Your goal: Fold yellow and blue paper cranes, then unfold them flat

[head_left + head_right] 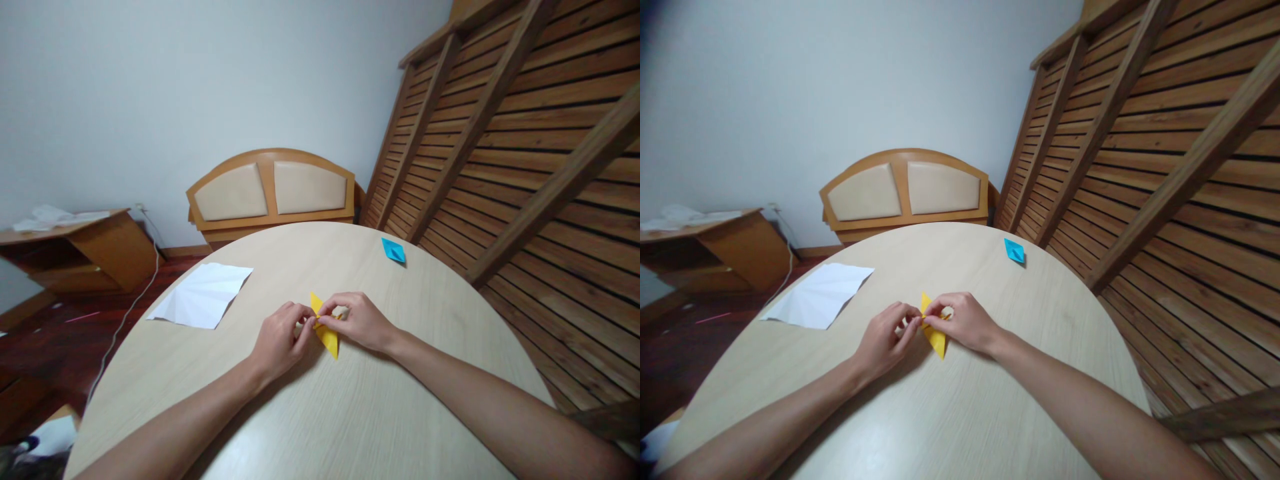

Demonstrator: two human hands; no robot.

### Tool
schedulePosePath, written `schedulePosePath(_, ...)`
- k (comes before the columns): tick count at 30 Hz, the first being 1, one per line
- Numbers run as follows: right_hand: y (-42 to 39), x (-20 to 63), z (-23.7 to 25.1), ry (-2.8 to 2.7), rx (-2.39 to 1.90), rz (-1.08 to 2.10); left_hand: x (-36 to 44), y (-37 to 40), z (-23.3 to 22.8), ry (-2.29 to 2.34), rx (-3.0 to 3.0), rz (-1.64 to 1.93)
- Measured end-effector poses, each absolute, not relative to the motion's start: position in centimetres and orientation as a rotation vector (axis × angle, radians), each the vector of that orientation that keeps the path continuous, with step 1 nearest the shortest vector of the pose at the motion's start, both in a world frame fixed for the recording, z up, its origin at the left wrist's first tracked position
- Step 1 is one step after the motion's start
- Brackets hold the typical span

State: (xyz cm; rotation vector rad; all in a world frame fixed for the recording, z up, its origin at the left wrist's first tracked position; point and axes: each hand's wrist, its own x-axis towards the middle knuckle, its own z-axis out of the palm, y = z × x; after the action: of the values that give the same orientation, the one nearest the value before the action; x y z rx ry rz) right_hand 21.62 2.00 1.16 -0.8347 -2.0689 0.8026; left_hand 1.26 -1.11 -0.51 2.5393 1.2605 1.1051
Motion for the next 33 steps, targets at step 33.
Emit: schedulePosePath(33,1.78,21.27,1.49,-1.901,-0.825,1.045,1.34,-1.0,-0.45,1.331,2.385,1.07)
